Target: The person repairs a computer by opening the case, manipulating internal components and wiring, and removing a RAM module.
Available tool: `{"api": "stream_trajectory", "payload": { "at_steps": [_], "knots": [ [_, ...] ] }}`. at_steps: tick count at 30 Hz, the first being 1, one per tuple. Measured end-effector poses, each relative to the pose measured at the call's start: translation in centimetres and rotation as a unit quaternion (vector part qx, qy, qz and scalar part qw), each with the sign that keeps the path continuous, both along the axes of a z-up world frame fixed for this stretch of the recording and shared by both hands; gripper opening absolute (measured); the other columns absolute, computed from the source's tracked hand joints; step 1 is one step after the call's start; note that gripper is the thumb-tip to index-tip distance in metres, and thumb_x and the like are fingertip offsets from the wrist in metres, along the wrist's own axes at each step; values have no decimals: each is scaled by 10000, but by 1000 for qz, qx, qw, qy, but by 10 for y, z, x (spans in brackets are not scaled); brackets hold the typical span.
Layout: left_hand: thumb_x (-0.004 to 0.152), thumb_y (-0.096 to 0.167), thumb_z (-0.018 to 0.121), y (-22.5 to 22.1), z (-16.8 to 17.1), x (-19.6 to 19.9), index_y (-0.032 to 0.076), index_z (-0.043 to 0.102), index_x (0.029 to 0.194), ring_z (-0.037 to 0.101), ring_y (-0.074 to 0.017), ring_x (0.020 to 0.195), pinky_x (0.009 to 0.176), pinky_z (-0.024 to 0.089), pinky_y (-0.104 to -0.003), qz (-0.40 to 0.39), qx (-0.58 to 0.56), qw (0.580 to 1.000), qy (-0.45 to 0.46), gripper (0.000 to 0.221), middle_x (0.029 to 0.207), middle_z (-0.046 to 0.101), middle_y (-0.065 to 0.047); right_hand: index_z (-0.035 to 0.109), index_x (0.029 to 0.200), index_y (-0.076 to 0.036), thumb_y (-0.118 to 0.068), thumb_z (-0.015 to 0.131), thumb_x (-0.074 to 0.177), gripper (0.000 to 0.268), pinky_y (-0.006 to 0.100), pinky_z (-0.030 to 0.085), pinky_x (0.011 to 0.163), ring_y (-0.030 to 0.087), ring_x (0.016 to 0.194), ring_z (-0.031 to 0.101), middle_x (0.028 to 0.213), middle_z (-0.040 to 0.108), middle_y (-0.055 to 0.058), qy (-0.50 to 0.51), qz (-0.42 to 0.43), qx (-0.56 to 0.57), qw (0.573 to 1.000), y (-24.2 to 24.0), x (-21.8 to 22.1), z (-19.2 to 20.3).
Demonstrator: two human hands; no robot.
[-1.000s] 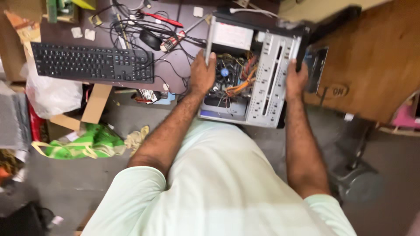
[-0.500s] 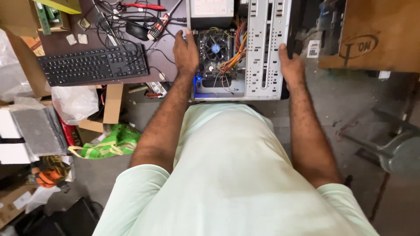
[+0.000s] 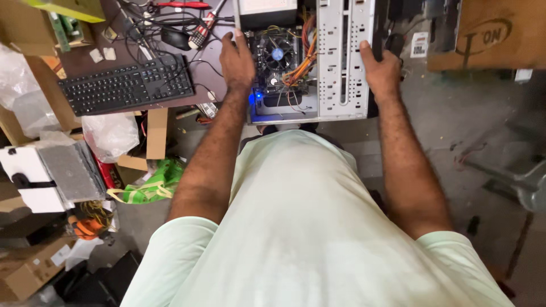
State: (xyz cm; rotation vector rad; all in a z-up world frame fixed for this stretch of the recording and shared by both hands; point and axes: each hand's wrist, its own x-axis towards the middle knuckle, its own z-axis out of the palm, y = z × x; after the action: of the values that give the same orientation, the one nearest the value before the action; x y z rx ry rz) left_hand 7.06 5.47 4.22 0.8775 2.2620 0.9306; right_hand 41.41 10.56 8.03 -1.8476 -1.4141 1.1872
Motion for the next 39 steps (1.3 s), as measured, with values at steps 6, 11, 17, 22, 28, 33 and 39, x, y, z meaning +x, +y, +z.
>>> {"api": "stream_trajectory", "payload": {
  "at_steps": [6,11,17,22,28,33,39],
  "knots": [
    [1031,514,399,2,-8,-2,-6,560,1328,711,-378,1045,920,529,-475,7,4,1000,3,620,1113,734,-252,756,866,58,-660,750,915,719,456,548,765,382,808,719,807,726,249,-181,-17,52,982,1,0,-9],
    [1071,498,409,1,-11,-7,-19,575,1289,679,-412,1064,935,504,-487,-11,29,998,47,585,1141,714,-267,758,821,42,-700,751,879,745,469,546,772,398,819,718,814,733,254,-236,-33,32,971,-5,-2,3],
    [1079,494,396,-1,-22,-9,-31,557,1297,669,-413,1094,964,496,-469,-28,51,998,23,591,1179,693,-271,599,1349,9,-394,787,910,625,354,544,944,217,1087,702,1185,744,147,84,60,-6,995,-75,48,-4],
    [1061,483,394,2,-20,-13,-14,582,1294,668,-401,1118,974,493,-441,-25,24,999,32,580,1190,692,-273,554,1438,-2,-353,825,895,702,353,505,1042,224,1215,656,1298,703,163,126,14,2,992,-143,56,-14],
    [1148,425,344,1,-22,-23,-118,564,1326,615,-410,1192,1046,451,-433,-139,99,977,125,613,1289,642,-303,504,1488,0,-384,838,871,800,377,484,1088,272,1306,608,1416,631,197,201,-33,43,978,-148,62,-28],
    [1107,427,331,1,-18,-25,-108,580,1295,641,-326,1077,982,490,-390,-116,81,988,55,620,1204,685,-243,494,1468,37,-414,894,807,894,442,427,1131,378,1384,503,1468,530,286,121,-25,84,989,-149,65,-42],
    [1123,431,319,0,-13,-20,-102,567,1297,625,-327,1087,997,465,-407,-108,62,987,99,613,1201,676,-239,433,1508,53,-428,888,789,977,487,384,1151,421,1396,460,1494,482,308,111,-9,77,991,-134,64,-33]
  ]
}}
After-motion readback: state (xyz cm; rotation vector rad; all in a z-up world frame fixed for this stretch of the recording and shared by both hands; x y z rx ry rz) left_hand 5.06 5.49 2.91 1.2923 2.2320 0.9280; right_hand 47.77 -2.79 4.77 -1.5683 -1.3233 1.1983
